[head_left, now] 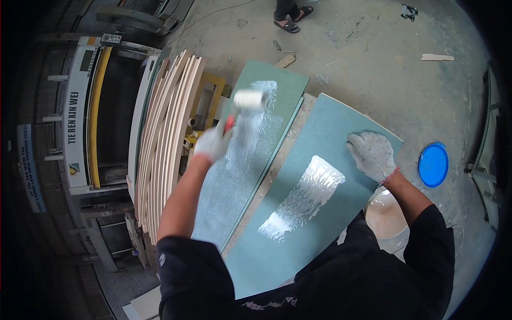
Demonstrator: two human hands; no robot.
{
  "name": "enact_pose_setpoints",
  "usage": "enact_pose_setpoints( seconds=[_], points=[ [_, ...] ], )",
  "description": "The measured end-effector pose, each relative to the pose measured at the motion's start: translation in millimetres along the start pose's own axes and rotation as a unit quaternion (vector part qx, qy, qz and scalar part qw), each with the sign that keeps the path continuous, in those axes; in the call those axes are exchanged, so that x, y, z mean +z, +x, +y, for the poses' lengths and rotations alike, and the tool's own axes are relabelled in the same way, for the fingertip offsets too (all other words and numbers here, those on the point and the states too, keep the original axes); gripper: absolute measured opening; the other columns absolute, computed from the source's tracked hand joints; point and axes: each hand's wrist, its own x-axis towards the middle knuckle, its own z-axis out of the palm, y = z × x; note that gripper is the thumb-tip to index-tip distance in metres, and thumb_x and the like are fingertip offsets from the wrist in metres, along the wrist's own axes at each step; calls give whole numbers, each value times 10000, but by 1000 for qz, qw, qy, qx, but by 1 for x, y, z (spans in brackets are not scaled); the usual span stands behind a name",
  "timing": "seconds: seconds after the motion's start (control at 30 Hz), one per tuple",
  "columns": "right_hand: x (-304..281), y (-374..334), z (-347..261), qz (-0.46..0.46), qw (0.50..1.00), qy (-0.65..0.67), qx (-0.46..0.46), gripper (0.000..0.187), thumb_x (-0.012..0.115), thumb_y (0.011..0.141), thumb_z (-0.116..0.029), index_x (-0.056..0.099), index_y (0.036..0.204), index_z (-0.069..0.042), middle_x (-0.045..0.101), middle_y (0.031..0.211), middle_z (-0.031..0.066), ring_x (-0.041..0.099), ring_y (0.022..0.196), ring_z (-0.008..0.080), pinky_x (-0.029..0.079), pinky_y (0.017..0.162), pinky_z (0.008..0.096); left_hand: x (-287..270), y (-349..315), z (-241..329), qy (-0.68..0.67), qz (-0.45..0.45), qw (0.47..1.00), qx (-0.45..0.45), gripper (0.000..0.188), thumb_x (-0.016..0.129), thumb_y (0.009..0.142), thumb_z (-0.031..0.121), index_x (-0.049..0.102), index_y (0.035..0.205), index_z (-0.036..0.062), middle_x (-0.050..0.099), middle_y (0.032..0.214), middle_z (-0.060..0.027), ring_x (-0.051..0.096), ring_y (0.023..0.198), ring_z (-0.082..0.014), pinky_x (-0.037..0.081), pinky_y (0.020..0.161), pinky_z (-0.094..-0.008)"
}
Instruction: Applying a liquid coating to large curved panels using a paint roller.
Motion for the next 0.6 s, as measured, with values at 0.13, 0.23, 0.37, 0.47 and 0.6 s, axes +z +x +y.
enact_pose_setpoints(
  seconds=[0.13,0.23,0.37,0.47,0.6],
  points=[
    [-3,4,-2,13,1000,9,-17,165,703,897,-249,688,1000,-120,647,849,88,665,821,305,516,721,443,-1,48,58,-38,57,997,21,438,510,1027,380,530,1302,40,687,985,-327,666,929,-512,525,796,-577],
    [-6,-3,4,15,1000,5,9,168,701,898,-245,690,1006,-116,657,861,90,668,834,305,520,731,443,8,-5,73,3,-13,999,37,512,516,1033,397,482,1391,33,688,902,-319,687,848,-491,541,752,-570],
    [-6,-1,1,12,1000,7,4,166,688,908,-253,695,988,-107,659,846,102,675,808,314,530,723,445,-10,-86,16,93,-99,989,58,548,533,1037,402,459,1457,58,704,841,-265,721,795,-421,561,720,-538],
    [-5,-6,0,22,1000,8,-2,173,675,918,-268,693,962,-101,656,830,111,678,788,321,537,717,447,-19,-71,25,126,-82,987,51,505,545,1028,401,506,1436,106,726,888,-230,730,804,-402,572,729,-510],
    [1,-5,-2,26,999,0,-24,168,693,907,-245,699,1000,-104,662,850,105,678,795,323,533,718,446,-10,12,83,-3,-16,1000,14,443,439,1048,434,514,1306,83,691,1050,-311,673,981,-486,507,874,-584]
  ],
)
